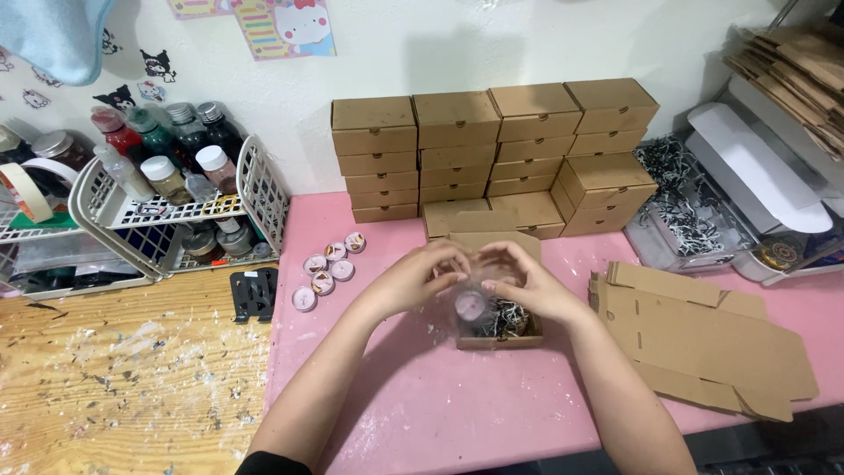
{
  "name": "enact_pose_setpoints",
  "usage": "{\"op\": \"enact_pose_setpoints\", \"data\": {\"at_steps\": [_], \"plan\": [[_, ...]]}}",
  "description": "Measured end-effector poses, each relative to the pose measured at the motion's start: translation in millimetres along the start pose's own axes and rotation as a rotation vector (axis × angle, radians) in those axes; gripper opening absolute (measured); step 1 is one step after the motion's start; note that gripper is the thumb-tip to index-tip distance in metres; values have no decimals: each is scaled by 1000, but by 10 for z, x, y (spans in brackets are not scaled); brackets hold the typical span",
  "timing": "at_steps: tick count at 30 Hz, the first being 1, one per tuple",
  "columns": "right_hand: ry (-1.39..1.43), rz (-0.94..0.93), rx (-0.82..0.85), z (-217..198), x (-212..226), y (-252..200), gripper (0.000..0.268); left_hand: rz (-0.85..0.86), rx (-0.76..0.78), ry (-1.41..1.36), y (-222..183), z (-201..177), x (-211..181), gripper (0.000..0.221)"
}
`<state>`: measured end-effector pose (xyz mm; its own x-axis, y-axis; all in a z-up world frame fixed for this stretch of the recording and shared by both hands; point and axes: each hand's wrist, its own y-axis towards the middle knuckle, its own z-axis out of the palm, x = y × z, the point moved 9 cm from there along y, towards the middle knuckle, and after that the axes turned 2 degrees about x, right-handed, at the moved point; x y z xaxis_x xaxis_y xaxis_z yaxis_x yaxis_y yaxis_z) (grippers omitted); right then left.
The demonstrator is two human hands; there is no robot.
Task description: Assembling small cardboard boxes and filling them with shredded paper and small items.
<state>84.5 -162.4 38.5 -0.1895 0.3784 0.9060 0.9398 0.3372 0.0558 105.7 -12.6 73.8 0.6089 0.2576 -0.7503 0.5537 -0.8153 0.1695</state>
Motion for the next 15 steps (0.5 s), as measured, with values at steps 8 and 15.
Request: {"op": "enact_pose_setpoints", "data": {"at_steps": [8,15], "plan": [[282,158,-33,-152,-407,-12,40,-110,-303,-221,-3,-287,-51,12],[359,98,-331,-585,-284,-89,27,-126,-306,-296,43,-157,246,16]]}}
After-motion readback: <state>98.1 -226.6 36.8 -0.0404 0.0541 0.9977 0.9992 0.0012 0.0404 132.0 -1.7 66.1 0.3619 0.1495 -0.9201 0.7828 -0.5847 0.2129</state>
